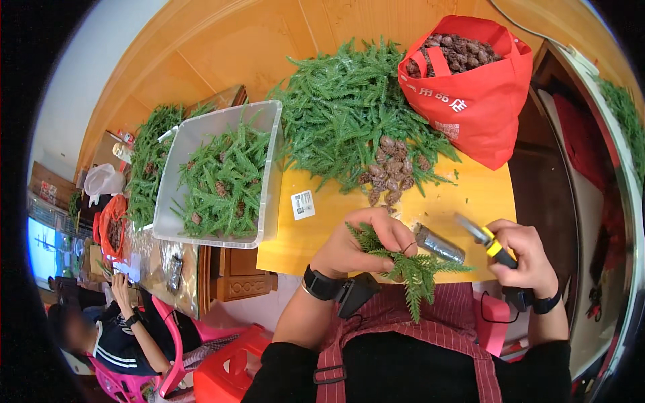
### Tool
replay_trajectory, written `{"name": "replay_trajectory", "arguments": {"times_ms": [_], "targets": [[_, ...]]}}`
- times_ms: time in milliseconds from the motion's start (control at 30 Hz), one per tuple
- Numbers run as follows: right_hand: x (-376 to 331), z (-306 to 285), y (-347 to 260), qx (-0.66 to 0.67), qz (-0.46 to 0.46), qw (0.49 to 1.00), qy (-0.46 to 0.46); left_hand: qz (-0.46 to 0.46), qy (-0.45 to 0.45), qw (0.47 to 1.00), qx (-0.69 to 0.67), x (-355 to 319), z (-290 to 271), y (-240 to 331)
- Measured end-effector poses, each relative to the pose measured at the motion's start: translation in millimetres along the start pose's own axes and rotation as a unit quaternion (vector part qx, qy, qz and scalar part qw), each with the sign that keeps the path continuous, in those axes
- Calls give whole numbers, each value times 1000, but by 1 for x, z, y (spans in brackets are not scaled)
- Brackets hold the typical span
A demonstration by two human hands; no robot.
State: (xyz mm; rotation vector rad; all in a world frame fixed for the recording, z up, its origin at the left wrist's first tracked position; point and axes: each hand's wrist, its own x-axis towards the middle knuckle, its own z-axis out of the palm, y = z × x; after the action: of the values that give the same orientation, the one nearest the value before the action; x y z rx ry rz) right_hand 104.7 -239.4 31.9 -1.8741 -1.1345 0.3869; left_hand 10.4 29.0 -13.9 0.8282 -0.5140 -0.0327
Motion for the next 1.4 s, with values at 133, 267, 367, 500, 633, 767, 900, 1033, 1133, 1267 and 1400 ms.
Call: {"name": "replay_trajectory", "arguments": {"times_ms": [133, 267, 367, 500, 633, 767, 900, 1033, 1133, 1267, 1400], "targets": [[14, 2, -9, -64, -103, 992, -18, -10, -7, 1000, -26, -1, 3, -1], [22, 5, -14, -67, -127, 989, -22, -12, -6, 1000, -18, -1, 6, -4], [26, 4, -17, -92, -164, 981, -51, -10, -8, 1000, 6, -1, 6, -4], [30, 5, -15, -101, -175, 979, -33, -21, -22, 999, -13, 1, 6, -4], [32, 6, -15, -108, -181, 977, -31, -15, -27, 999, -23, 0, 3, -5], [33, 6, -15, -109, -187, 976, -29, -20, -38, 999, -27, 0, 3, -5], [35, 6, -17, -106, -195, 974, -36, -24, -42, 999, -22, -1, 2, -6], [36, 6, -17, -99, -195, 975, -42, -32, -43, 998, -24, -2, 2, -7], [37, 7, -16, -90, -195, 975, -48, -28, -58, 997, -31, -2, 1, -8], [35, 7, -15, -81, -190, 977, -50, -25, -68, 996, -43, 0, 2, -7], [35, 8, -13, -90, -199, 975, -40, -20, -49, 998, -21, 0, 3, -3]]}}
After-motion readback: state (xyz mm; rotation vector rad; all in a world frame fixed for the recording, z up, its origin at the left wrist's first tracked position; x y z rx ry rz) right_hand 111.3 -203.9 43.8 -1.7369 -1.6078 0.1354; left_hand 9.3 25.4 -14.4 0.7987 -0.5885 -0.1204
